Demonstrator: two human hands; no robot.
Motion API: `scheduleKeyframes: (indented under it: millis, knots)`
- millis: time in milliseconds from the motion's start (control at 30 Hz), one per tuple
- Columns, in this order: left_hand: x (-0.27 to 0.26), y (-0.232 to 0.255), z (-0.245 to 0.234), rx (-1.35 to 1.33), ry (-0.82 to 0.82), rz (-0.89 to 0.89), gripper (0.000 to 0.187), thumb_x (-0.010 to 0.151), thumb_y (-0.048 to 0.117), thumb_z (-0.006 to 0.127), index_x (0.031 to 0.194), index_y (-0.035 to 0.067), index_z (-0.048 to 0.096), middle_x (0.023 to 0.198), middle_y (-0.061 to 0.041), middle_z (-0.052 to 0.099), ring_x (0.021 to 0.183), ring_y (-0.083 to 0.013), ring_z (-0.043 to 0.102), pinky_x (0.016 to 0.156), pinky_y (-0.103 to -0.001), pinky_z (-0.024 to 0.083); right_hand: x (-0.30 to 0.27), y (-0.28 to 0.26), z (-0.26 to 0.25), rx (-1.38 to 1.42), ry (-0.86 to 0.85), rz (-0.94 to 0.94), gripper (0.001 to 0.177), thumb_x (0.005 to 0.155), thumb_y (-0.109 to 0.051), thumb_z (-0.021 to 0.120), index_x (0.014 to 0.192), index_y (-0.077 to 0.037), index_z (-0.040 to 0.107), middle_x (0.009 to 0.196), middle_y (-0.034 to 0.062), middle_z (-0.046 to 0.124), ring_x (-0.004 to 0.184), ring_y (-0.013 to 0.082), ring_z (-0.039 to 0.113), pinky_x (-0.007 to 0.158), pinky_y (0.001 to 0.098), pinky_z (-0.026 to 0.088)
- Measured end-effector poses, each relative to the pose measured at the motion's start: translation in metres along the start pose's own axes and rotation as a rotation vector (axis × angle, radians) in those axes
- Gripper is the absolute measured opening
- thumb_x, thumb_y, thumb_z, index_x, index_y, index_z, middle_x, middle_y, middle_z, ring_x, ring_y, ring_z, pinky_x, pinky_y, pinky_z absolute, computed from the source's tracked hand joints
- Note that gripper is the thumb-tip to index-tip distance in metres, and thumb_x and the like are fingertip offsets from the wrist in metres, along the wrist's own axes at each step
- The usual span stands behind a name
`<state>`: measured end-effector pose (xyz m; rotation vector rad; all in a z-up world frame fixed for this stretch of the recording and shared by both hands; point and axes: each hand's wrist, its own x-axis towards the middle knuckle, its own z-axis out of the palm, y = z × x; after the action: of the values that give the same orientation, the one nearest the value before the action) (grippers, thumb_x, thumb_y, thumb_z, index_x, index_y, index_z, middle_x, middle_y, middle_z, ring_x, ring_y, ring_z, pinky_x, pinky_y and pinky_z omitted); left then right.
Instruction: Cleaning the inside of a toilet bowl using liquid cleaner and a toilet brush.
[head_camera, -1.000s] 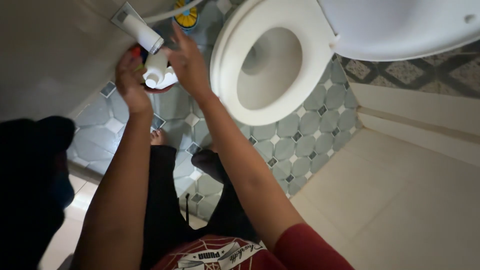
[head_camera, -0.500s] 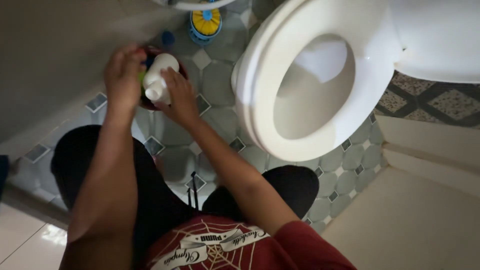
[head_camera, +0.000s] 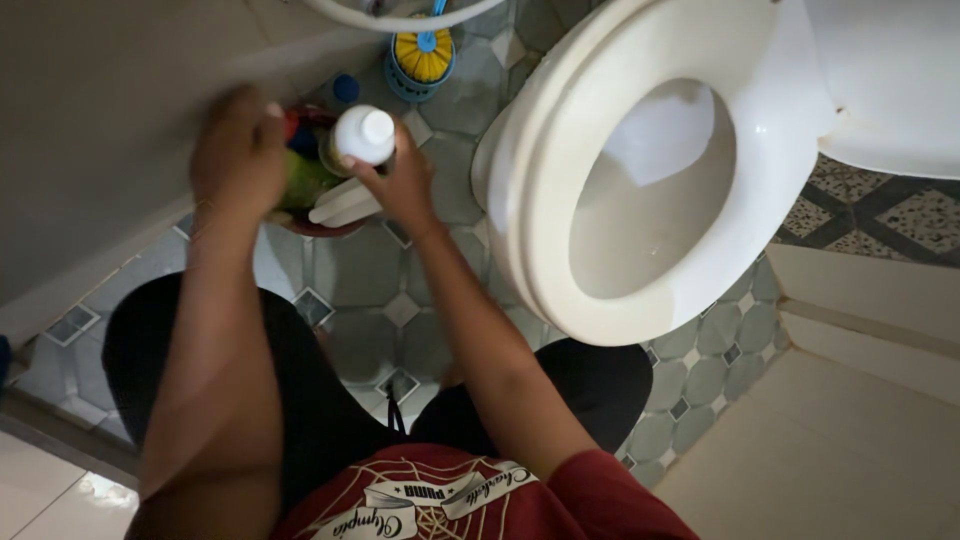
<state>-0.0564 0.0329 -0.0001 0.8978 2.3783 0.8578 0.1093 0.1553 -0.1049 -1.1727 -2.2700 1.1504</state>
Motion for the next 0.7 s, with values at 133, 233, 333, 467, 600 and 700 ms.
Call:
scheduleKeyframes:
  millis: [133,233,333,467,600,700]
  knots:
    - [-0.006,-0.005,-0.008,0.195,-0.071,-0.119,0.031,0.107,0.029,0.047,0.111,0.001,0.06,0.118,-0.03,0.064,0.102,-0.0565,0.058,0.073,-0.068,0.042,-0.009,0.018,0.002,-0.021,0.033,-0.085,0.088,0.08,-0.06,0.075,0.149,-0.013,0.046,0.145,0.011,0.062,0.132,0.0315,0.062,0.1,0.0456,0.051]
    - [-0.005,-0.014,-0.006,0.316,-0.256,-0.317,0.046,0.111,0.037,0.042,0.122,-0.001,0.065,0.122,-0.033,0.063,0.108,-0.0566,0.058,0.081,-0.066,0.045,-0.029,0.02,0.005,0.113,-0.049,-0.065,0.101,0.08,-0.058,0.077,0.156,-0.008,0.032,0.154,0.0179,0.049,0.142,0.0365,0.048,0.115,0.052,0.039]
    - [-0.01,-0.038,0.005,0.348,-0.369,-0.41,0.057,0.107,0.047,0.039,0.135,0.001,0.057,0.128,-0.032,0.061,0.115,-0.0539,0.059,0.087,-0.062,0.047,-0.052,0.039,0.026,0.159,-0.071,0.251,0.121,0.075,-0.066,0.071,0.162,-0.006,0.013,0.171,0.0193,0.014,0.156,0.0379,0.021,0.122,0.0524,0.027]
    - [-0.013,-0.054,0.018,0.335,-0.36,-0.246,0.055,0.106,0.038,0.045,0.126,-0.007,0.069,0.116,-0.034,0.07,0.108,-0.0538,0.066,0.087,-0.065,0.05,-0.072,-0.003,0.025,0.426,-0.177,0.458,0.131,0.076,-0.058,0.082,0.162,0.004,0.006,0.163,0.0336,0.019,0.152,0.046,0.023,0.124,0.0545,0.024]
    - [-0.006,-0.058,0.021,0.352,-0.261,-0.227,0.053,0.104,0.036,0.053,0.132,-0.008,0.063,0.114,-0.037,0.066,0.107,-0.0559,0.064,0.087,-0.067,0.048,-0.078,0.023,0.039,0.562,-0.168,0.511,0.132,0.076,-0.054,0.086,0.162,0.003,0.005,0.162,0.0318,0.023,0.152,0.0414,0.026,0.123,0.0536,0.026]
    - [-0.001,-0.045,0.025,0.347,-0.21,-0.172,0.051,0.105,0.035,0.056,0.129,-0.009,0.062,0.119,-0.036,0.062,0.113,-0.0566,0.06,0.089,-0.069,0.045,-0.073,0.028,0.043,0.555,-0.109,0.492,0.127,0.079,-0.051,0.085,0.161,0.002,0.003,0.158,0.0332,0.027,0.15,0.0444,0.028,0.12,0.0576,0.028]
